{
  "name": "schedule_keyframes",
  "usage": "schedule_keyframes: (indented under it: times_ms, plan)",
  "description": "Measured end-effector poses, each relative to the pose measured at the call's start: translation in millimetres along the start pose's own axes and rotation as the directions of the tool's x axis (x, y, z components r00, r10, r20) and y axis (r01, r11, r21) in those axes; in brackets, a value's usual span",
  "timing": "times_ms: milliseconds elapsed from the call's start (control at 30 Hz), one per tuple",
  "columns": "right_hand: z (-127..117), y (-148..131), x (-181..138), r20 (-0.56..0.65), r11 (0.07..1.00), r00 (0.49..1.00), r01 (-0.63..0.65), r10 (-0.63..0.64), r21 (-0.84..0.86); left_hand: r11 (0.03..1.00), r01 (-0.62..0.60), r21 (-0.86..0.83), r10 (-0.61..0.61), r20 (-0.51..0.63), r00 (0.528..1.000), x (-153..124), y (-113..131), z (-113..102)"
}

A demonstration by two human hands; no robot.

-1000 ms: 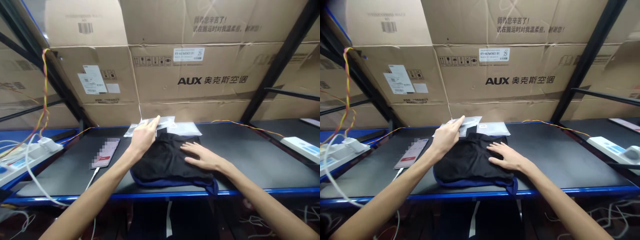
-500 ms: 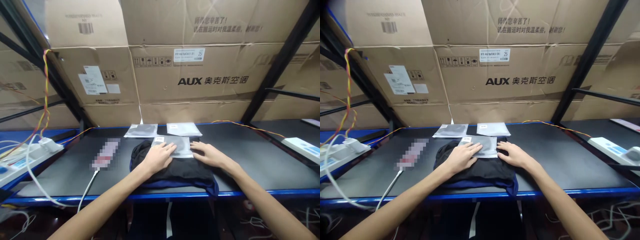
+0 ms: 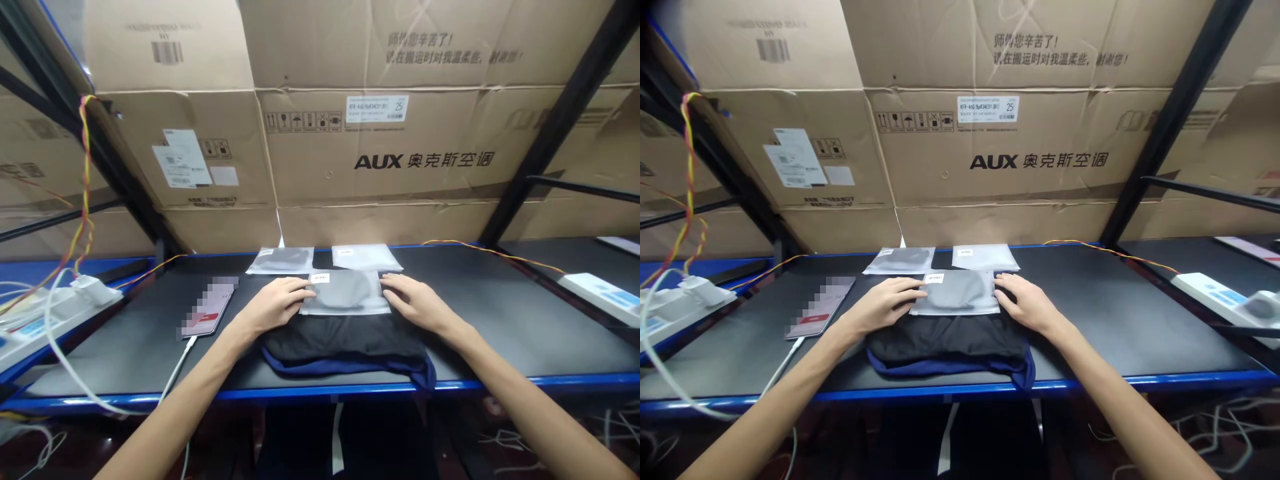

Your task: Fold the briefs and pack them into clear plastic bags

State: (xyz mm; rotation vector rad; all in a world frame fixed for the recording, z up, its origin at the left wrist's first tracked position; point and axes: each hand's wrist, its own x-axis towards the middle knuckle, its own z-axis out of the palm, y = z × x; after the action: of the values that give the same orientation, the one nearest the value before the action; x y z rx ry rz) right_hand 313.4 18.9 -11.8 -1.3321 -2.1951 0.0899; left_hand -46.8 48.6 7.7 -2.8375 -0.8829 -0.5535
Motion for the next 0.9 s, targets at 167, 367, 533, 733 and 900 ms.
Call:
schedule_keyframes:
  times_ms: [167, 367, 533, 733, 900]
  plan:
    - [-1, -9, -4, 0.129, 0.992, 0.984, 0.121, -0.126, 0.043, 0.996, -0.084, 0.022, 0.085, -0.02, 0.996, 0, 14, 7]
    - [1, -13, -6, 0.164, 0.992, 0.979, 0.123, -0.12, -0.01, 0.998, -0.046, -0.045, 0.045, -0.009, 0.999, -2, 16, 9]
    - [2, -12, -6, 0.144, 0.987, 0.98, 0.146, -0.135, -0.073, 0.997, -0.049, -0.051, 0.048, -0.034, 0.998, -6, 12, 12]
    - [13, -36, -2, -0.07, 0.925, 0.925, 0.367, -0.374, -0.101, 0.99, -0.12, -0.077, 0.105, -0.176, 0.979, -6, 9, 17]
    - [29, -76, 13, -0.055, 0.801, 0.802, 0.585, -0.595, -0.129, 0.988, -0.058, -0.141, 0.032, -0.177, 0.984, -7, 11, 18]
